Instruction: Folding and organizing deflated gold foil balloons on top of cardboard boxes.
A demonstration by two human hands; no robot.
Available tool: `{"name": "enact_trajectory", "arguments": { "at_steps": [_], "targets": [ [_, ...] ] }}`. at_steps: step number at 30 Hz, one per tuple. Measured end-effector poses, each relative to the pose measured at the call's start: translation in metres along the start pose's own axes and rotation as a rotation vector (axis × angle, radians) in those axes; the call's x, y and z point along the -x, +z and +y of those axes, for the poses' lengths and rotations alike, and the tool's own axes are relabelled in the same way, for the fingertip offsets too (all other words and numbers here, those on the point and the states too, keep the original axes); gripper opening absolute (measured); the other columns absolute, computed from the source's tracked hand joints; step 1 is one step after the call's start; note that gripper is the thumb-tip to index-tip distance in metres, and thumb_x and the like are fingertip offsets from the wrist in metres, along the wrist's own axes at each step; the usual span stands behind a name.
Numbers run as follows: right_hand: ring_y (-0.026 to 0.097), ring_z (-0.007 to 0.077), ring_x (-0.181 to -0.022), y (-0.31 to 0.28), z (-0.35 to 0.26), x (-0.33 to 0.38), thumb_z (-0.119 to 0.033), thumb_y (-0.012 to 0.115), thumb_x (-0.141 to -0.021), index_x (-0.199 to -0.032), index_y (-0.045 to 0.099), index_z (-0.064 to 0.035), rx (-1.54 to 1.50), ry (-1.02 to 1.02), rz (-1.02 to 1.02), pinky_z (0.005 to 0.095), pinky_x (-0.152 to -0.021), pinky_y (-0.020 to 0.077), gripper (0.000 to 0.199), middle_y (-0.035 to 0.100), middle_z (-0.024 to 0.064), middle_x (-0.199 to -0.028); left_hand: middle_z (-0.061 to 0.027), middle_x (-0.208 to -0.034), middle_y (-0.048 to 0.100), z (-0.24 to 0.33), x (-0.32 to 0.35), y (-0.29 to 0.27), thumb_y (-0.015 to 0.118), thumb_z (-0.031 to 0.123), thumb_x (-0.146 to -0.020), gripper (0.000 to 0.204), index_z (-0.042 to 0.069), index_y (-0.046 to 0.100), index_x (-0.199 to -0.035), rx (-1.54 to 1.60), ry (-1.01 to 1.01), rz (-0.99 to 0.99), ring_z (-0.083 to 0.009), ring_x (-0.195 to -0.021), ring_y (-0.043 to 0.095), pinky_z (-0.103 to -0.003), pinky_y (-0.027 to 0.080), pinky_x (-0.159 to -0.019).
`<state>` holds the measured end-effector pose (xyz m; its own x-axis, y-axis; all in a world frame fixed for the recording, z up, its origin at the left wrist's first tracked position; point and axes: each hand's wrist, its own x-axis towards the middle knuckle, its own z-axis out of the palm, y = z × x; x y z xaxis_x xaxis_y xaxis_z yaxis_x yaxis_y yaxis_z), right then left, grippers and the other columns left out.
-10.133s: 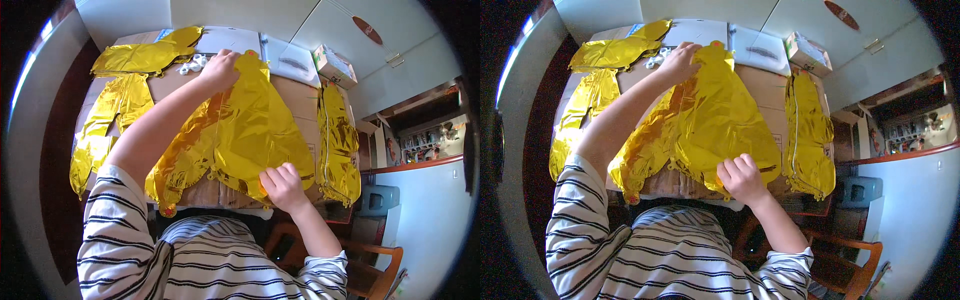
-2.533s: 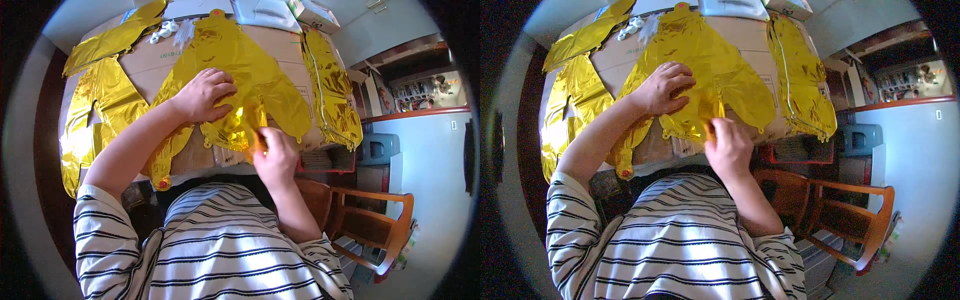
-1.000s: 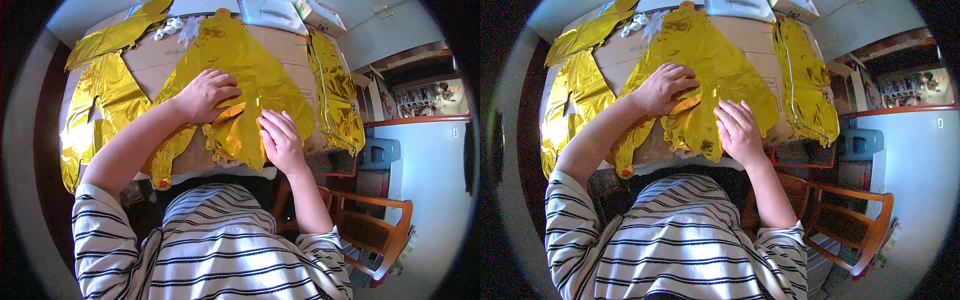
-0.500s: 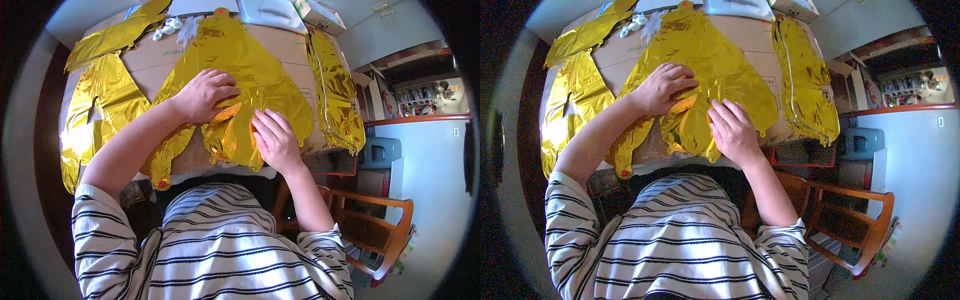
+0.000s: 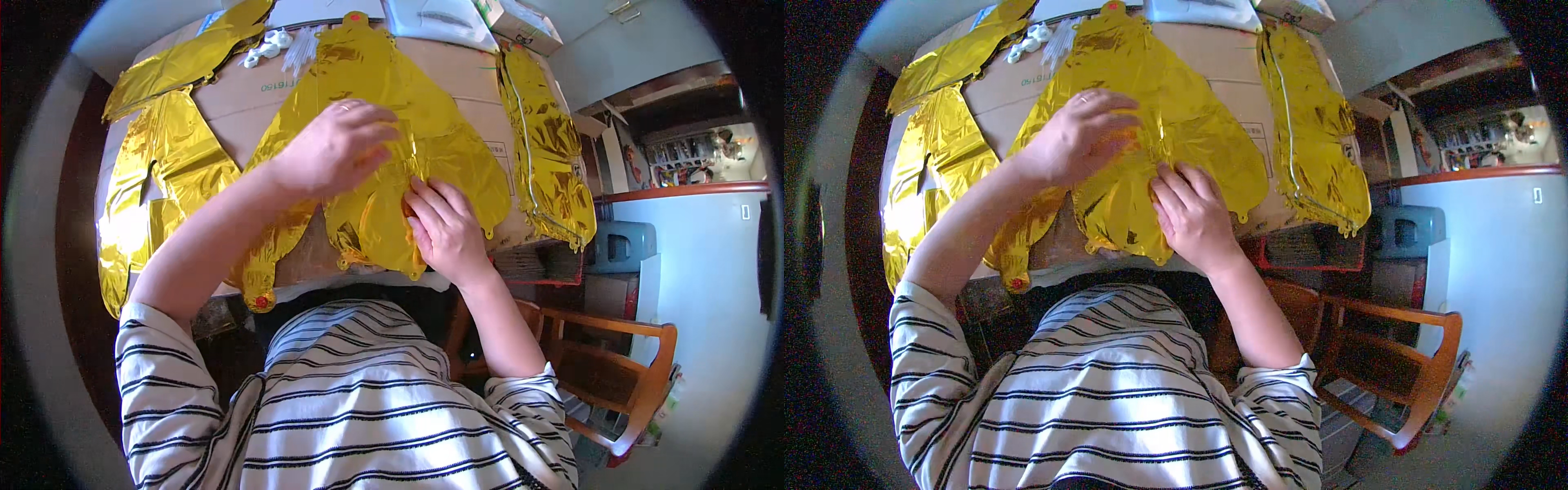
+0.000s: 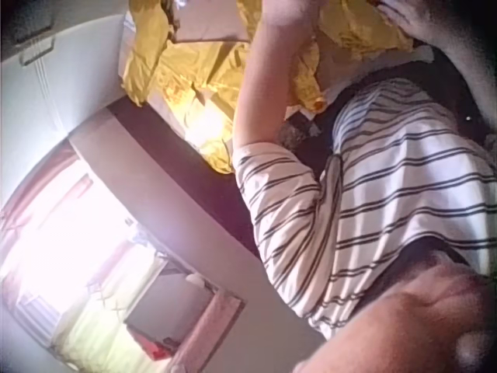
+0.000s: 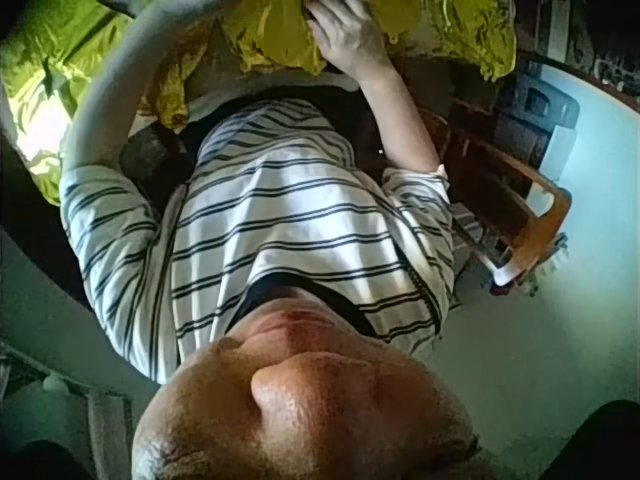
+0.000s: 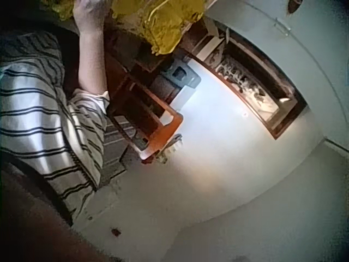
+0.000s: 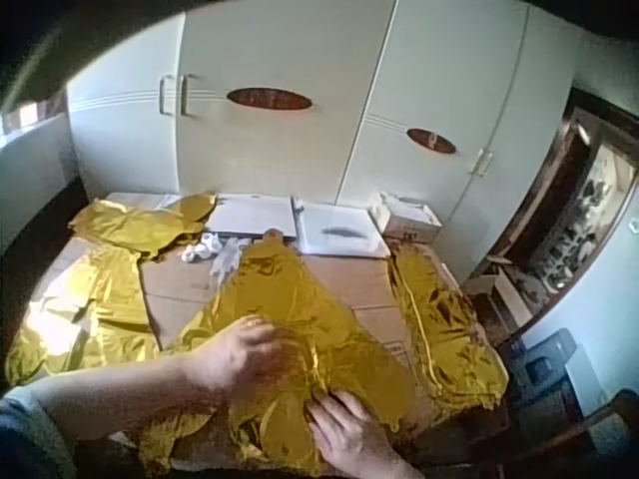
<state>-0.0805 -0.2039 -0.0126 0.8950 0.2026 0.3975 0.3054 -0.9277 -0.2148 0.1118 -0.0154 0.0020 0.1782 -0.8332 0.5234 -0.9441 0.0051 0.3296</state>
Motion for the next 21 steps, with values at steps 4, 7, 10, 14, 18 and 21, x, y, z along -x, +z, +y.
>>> {"name": "enact_trajectory", "arguments": {
  "at_steps": [4,7,10,14,18,21],
  "targets": [
    [0.056,0.0339,-0.119,0.004,0.004,0.003,-0.016,0.067,-0.087,-0.116,0.067,-0.0033,0.009,-0.009,0.001,0.0467,-0.104,0.0439,0.032,0.064,0.0116,-0.126,-0.0135,-0.122,0.065,0.028,-0.009,0.026,0.068,0.014,-0.082,0.034,0.002,0.068,-0.114,-0.035,0.194,-0.045,-0.0338,-0.116,0.062,-0.046,0.047,-0.103],
    [0.055,0.0342,-0.119,0.002,0.003,0.002,-0.017,0.068,-0.087,-0.116,0.067,-0.0031,0.015,-0.007,-0.015,0.0471,-0.105,0.0433,0.032,0.064,0.012,-0.125,-0.0127,-0.121,0.066,0.025,-0.007,0.037,0.065,0.011,-0.085,0.029,0.002,0.067,-0.112,-0.073,0.146,-0.116,-0.0316,-0.118,0.062,-0.046,0.046,-0.105],
    [0.055,0.0345,-0.12,0.002,0.002,0.002,-0.018,0.068,-0.088,-0.117,0.066,-0.0032,0.025,-0.01,-0.007,0.0474,-0.106,0.0426,0.033,0.064,0.0122,-0.125,-0.012,-0.122,0.066,0.016,-0.004,0.037,0.065,0.01,-0.086,0.029,0.001,0.067,-0.113,-0.036,0.136,-0.1,-0.0319,-0.119,0.061,-0.046,0.046,-0.105],
    [0.054,0.0349,-0.122,0.002,0.004,0.003,-0.019,0.068,-0.088,-0.119,0.066,-0.004,0.031,-0.023,-0.006,0.0478,-0.108,0.0413,0.034,0.064,0.0119,-0.128,-0.013,-0.122,0.066,0.019,-0.005,0.034,0.068,0.013,-0.087,0.029,0.001,0.067,-0.114,0.008,0.112,-0.108,-0.0322,-0.118,0.061,-0.045,0.048,-0.104],
    [0.054,0.0344,-0.126,-0.003,0.007,0.008,-0.018,0.069,-0.088,-0.119,0.067,-0.0048,-0.096,-0.001,0.012,0.0484,-0.11,0.0398,0.034,0.064,0.0112,-0.13,-0.0131,-0.122,0.065,0.019,-0.001,0.039,0.068,0.014,-0.088,0.029,0.001,0.067,-0.114,0.015,0.083,-0.085,-0.0315,-0.117,0.061,-0.044,0.048,-0.102],
    [0.055,0.0313,-0.127,-0.008,0.013,0.021,-0.016,0.068,-0.088,-0.118,0.068,-0.0049,-0.078,-0.038,-0.01,0.0498,-0.112,0.0376,0.032,0.065,0.0106,-0.129,-0.0122,-0.12,0.065,0.017,-0.001,0.041,0.068,0.014,-0.086,0.029,0.001,0.068,-0.111,0.02,0.094,-0.052,-0.0297,-0.115,0.061,-0.042,0.048,-0.1]
  ]
}}
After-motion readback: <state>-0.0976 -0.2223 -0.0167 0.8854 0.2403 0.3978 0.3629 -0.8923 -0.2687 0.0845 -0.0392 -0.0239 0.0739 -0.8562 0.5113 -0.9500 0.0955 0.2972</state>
